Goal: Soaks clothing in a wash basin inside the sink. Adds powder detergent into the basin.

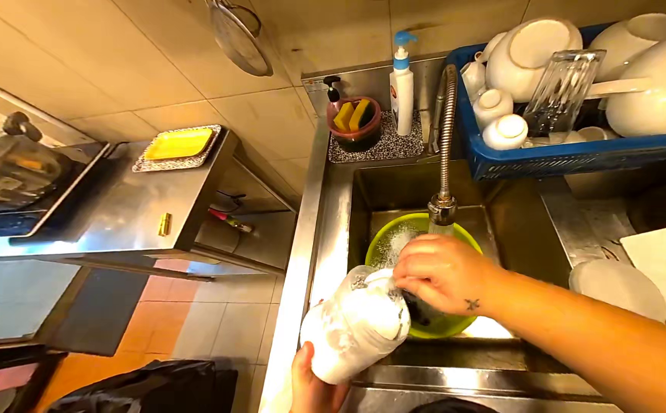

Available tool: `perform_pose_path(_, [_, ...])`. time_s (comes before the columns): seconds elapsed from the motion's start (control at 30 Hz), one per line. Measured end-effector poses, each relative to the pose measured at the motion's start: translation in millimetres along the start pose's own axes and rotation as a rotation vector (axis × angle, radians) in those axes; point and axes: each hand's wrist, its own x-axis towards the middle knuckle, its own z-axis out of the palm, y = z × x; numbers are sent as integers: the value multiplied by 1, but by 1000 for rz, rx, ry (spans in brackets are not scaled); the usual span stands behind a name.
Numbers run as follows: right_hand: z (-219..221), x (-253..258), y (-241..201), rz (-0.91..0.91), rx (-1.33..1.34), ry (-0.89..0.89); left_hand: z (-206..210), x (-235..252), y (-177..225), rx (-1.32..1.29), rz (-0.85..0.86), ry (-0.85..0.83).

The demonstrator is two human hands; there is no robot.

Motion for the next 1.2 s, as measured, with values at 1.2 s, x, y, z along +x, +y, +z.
perform_pose_path(1.2, [-33,-12,16,288,52,-80,16,27,-5,120,72,-23])
